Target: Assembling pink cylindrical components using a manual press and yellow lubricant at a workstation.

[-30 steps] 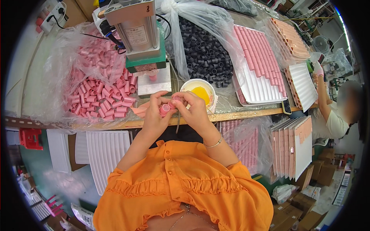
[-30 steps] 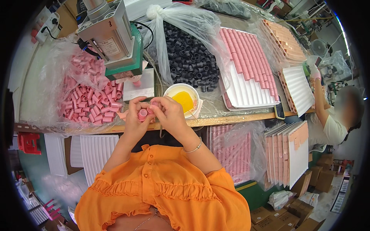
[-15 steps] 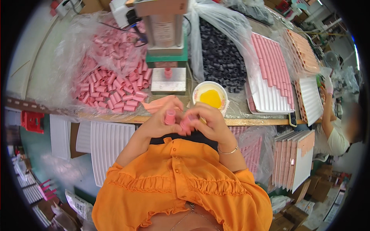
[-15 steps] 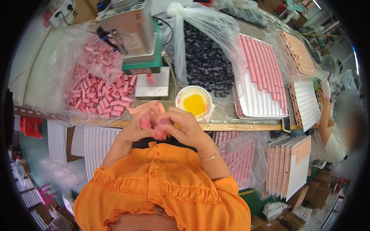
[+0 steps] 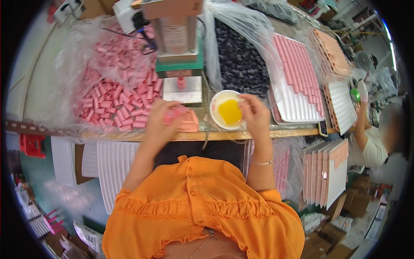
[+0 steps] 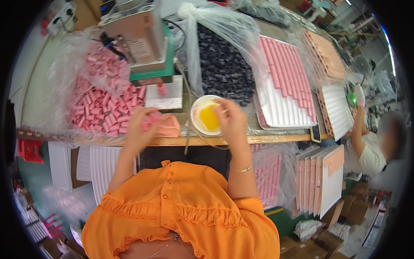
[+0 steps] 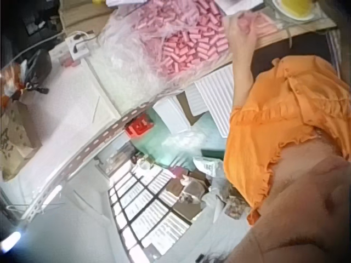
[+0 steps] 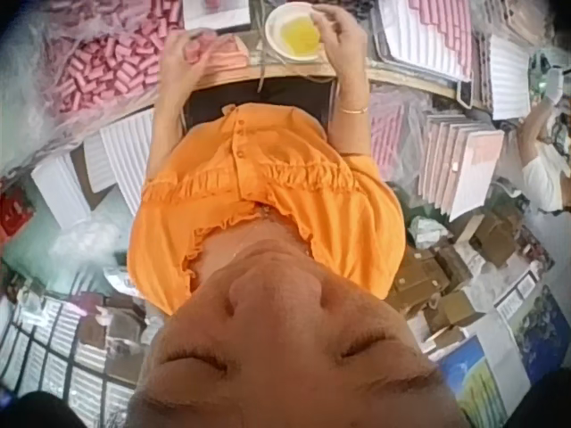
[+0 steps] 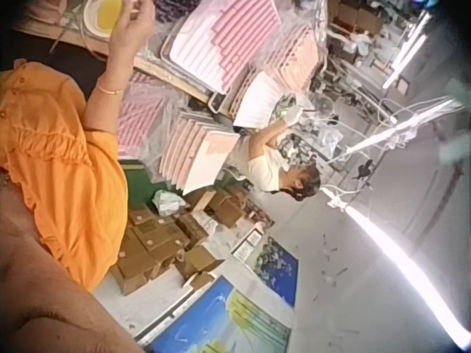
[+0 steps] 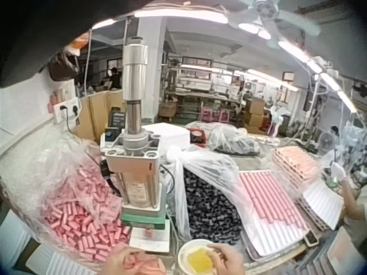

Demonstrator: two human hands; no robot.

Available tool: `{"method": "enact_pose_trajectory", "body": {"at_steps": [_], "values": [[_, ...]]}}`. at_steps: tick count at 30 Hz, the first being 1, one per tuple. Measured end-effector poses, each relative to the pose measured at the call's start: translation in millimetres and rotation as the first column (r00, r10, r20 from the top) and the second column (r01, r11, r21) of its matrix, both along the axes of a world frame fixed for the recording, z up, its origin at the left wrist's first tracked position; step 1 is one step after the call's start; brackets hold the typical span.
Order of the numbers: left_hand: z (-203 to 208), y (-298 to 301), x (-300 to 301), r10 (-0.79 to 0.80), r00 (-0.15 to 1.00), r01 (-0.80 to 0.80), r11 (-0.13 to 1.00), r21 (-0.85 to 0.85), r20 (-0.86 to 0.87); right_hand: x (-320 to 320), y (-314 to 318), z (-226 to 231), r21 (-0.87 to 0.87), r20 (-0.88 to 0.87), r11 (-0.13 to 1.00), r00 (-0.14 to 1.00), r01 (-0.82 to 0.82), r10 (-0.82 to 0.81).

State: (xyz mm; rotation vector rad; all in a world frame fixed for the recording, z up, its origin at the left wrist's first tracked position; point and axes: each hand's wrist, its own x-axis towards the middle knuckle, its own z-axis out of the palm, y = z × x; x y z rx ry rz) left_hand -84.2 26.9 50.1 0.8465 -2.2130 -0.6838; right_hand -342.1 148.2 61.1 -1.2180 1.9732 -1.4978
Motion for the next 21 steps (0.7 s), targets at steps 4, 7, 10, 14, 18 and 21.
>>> {"method": "enact_pose_trajectory", "body": {"at_steps": [4,7,10,14,18,21], "values": [[-18,-60,47,0.009,0.97,-0.004,1.0,-0.024,0.242,-78,9,-23,0.038,-0.354,0.959,0.901,0.282,-0.251],[-21,-71,51,-0.073,0.864,-0.004,0.988,0.152,0.498,-101,1,-53,0.172,-0.508,0.964,0.857,0.203,-0.09],[-18,-67,51,-0.016,0.817,0.04,0.999,-0.029,0.576,-94,-17,-53,0.302,-0.567,0.936,0.824,0.18,0.025],[0,-57,52,0.068,0.92,-0.124,0.985,0.123,0.386,-103,-9,-58,0.39,-0.647,0.889,0.758,0.24,0.079],[-4,-40,54,0.092,0.996,-0.09,0.982,0.166,-0.007,-86,4,-32,0.274,-0.541,0.939,0.84,0.209,-0.029],[-17,-19,37,0.035,0.942,0.112,0.905,0.41,-0.334,-52,7,-25,0.084,-0.32,0.996,0.947,0.006,0.021]]}}
